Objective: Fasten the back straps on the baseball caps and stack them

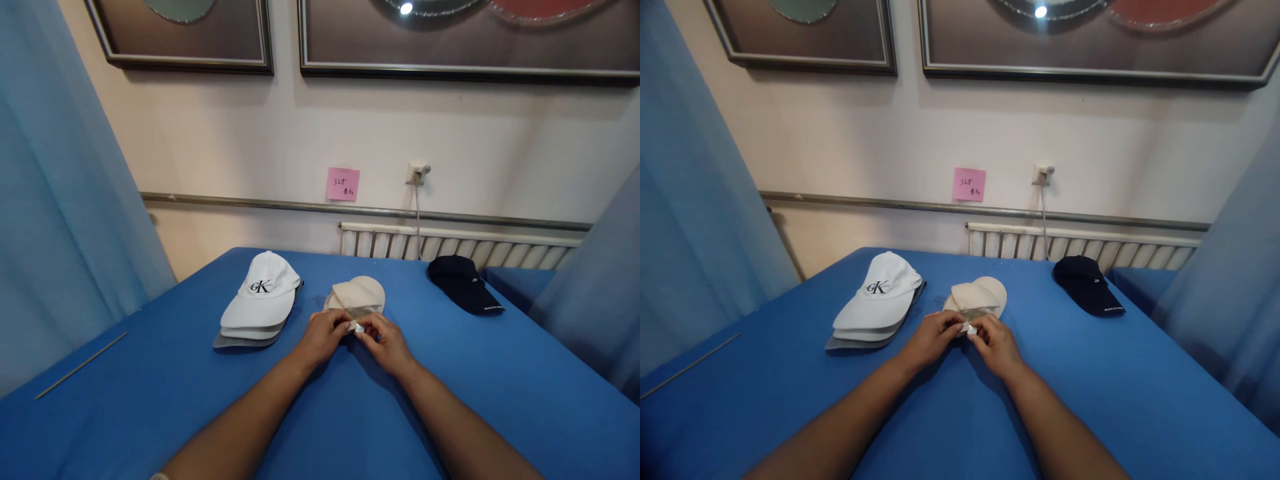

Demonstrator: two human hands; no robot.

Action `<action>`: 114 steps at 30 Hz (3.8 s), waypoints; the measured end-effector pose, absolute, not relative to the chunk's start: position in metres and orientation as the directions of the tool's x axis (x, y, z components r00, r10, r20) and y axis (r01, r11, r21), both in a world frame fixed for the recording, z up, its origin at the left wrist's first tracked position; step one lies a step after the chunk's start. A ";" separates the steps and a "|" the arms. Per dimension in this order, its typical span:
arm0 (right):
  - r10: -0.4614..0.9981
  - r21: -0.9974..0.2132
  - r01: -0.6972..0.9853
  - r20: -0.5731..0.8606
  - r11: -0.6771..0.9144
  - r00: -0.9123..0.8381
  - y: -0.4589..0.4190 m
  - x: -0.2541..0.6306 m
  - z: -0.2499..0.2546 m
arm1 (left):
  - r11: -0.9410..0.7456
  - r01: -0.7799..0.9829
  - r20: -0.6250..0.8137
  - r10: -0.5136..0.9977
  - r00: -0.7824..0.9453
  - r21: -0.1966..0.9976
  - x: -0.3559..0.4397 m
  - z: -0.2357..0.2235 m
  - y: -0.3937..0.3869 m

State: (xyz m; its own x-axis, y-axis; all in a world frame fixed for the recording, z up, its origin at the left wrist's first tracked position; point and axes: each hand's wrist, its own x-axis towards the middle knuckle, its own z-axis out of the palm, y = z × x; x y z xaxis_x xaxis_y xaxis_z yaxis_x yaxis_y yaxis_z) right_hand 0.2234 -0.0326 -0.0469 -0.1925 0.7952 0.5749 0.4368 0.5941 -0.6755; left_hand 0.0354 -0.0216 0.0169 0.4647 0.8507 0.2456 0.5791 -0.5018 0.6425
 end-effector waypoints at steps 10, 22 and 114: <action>0.799 -0.679 0.437 0.572 0.589 -0.187 -0.033 0.223 -0.047 | -0.415 0.524 0.210 0.889 0.406 0.744 0.035 0.003 -0.016; 0.788 -0.670 0.429 0.581 0.606 -0.205 -0.033 0.224 -0.046 | -0.405 0.524 0.173 0.883 0.436 0.749 0.036 0.001 -0.015; 0.761 -0.641 0.416 0.594 0.644 -0.263 -0.030 0.225 -0.054 | -0.447 0.600 0.134 0.860 0.492 0.664 0.035 0.010 -0.018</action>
